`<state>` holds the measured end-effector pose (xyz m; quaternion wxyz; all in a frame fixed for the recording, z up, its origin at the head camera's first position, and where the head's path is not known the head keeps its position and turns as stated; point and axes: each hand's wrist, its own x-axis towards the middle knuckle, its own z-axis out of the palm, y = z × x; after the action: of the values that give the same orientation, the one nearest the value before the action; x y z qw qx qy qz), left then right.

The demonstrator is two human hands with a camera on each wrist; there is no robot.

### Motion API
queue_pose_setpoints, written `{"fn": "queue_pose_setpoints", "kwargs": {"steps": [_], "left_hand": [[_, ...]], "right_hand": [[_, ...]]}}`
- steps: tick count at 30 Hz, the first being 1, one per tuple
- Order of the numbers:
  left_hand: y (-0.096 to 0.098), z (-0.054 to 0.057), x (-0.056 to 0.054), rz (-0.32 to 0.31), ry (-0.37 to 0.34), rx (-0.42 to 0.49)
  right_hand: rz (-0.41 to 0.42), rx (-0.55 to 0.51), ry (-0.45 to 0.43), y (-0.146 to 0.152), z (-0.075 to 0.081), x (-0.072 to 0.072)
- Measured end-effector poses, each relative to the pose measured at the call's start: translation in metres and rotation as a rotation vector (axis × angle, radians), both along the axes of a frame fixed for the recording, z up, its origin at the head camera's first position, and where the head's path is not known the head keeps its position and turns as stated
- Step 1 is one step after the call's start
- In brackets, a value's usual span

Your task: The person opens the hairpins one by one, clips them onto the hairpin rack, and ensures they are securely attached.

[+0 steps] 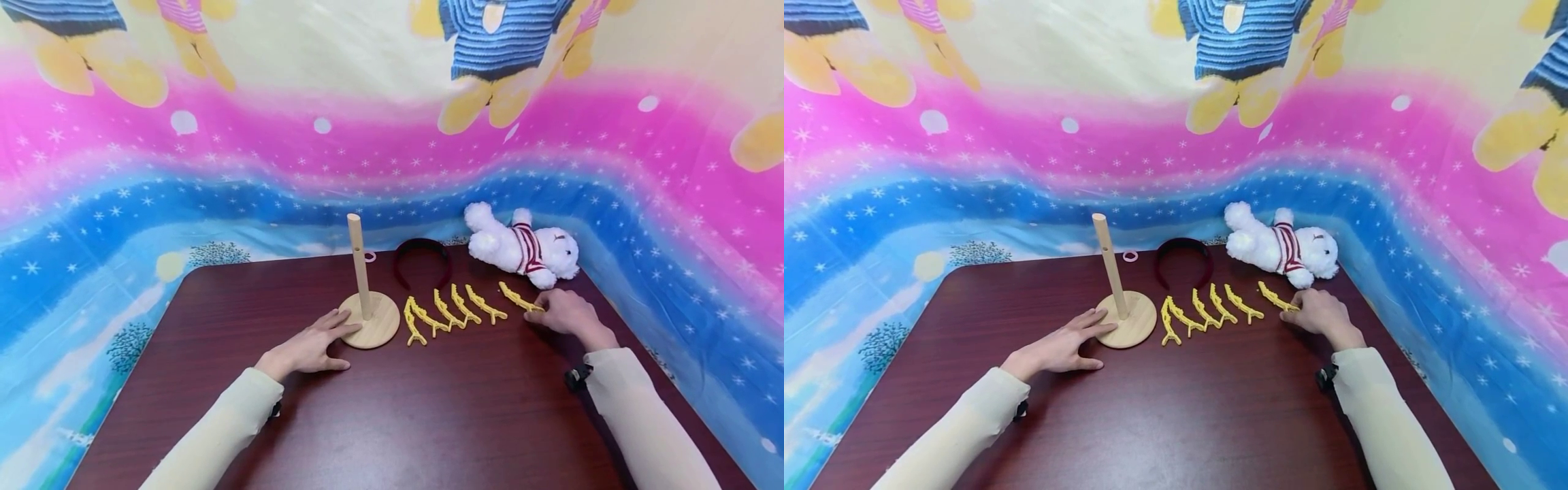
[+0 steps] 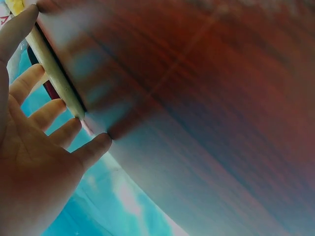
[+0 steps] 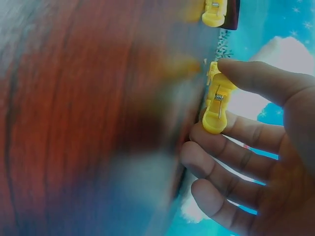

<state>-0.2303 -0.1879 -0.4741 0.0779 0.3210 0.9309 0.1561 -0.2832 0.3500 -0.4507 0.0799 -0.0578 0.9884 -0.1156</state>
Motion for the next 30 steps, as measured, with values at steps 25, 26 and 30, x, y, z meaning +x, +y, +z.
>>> {"fn": "queue_pose_setpoints", "kwargs": {"steps": [25,26,30], "left_hand": [[0.002,0.001,0.001,0.021,-0.028,-0.001],[0.002,0.001,0.001,0.023,-0.03,-0.003],[0.002,0.001,0.001,0.027,-0.035,-0.009]], "right_hand": [[0.098,-0.001,0.163,-0.039,0.025,0.016],[0.104,-0.004,0.168,-0.042,0.025,0.016],[0.117,-0.012,0.185,-0.051,0.028,0.019]]}}
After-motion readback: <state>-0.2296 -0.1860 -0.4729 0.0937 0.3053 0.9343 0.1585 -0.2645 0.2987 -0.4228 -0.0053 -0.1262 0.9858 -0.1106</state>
